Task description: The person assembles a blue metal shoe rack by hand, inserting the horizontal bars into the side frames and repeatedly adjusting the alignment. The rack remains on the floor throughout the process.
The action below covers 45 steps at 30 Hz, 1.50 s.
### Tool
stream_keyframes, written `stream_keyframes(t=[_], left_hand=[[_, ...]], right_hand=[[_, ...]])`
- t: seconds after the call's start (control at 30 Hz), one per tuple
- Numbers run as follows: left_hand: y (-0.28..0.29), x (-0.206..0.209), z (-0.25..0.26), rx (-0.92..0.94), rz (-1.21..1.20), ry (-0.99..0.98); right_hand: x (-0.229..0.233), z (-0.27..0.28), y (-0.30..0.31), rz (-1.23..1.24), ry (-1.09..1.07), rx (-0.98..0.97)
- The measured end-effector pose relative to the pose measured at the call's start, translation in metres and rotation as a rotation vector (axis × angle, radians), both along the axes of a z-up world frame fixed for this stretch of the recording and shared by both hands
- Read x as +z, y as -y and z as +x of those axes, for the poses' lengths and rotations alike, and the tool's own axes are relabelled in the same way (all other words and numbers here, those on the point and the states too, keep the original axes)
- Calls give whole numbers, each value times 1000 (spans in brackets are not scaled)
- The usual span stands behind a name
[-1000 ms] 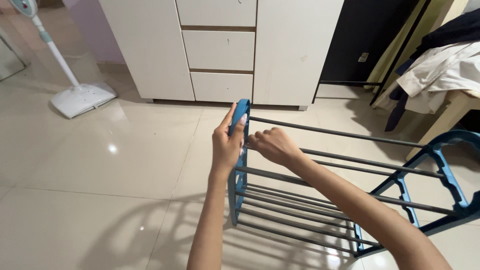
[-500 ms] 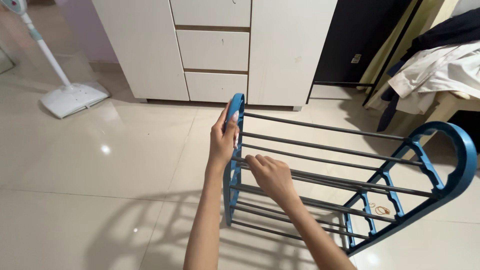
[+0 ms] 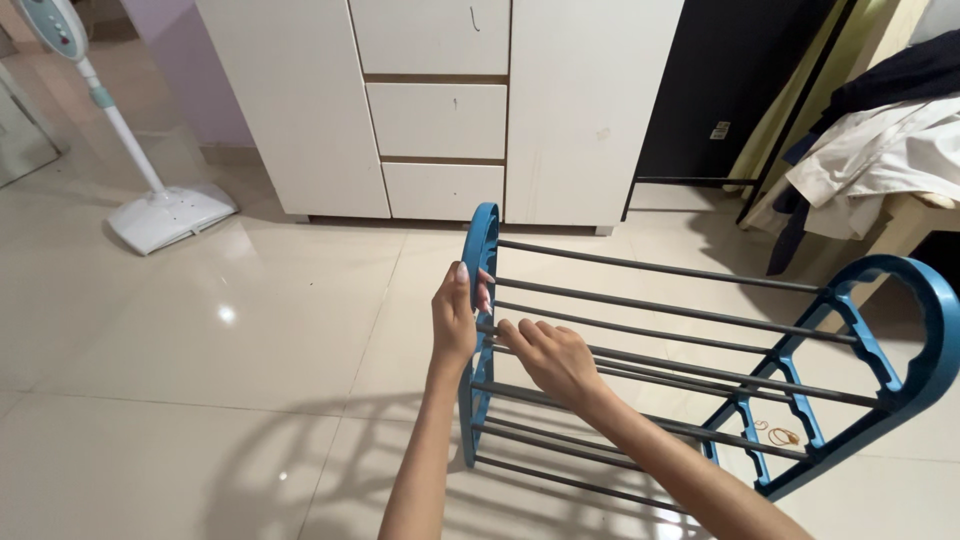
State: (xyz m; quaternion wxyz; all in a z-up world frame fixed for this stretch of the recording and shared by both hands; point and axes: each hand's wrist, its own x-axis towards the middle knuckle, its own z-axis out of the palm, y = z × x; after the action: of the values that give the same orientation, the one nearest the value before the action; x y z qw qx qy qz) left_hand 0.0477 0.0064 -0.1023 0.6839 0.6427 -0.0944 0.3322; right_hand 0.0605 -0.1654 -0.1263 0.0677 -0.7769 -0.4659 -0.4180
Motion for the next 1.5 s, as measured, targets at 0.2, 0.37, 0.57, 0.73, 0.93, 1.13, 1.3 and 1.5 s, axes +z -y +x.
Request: stream_keyframes(t=[0.2, 0.37, 0.57, 0.73, 0.93, 1.13, 1.3, 1.5], left_hand=[[5, -9, 6, 13, -87, 13], [2, -8, 8, 37, -111, -8], [1, -7, 3, 63, -64, -15], [-1, -4, -1, 46, -45, -18], [2, -3, -1, 83, -15, -2], [1, -5, 1, 72, -39, -9], [4, -4, 0, 73, -30, -18], [5, -2, -2, 91, -5, -18]], right_hand=[[-3, 7, -2, -3, -2, 6], [-5, 3, -8, 39, 18, -4], [-6, 7, -8, -74, 8, 43], [-6, 12, -8, -91, 30, 16], [-3, 8, -11, -20, 67, 3], [-4, 8, -14, 3, 68, -10], [-7, 9, -11, -2, 47, -18], [-6, 9, -12, -19, -24, -23]])
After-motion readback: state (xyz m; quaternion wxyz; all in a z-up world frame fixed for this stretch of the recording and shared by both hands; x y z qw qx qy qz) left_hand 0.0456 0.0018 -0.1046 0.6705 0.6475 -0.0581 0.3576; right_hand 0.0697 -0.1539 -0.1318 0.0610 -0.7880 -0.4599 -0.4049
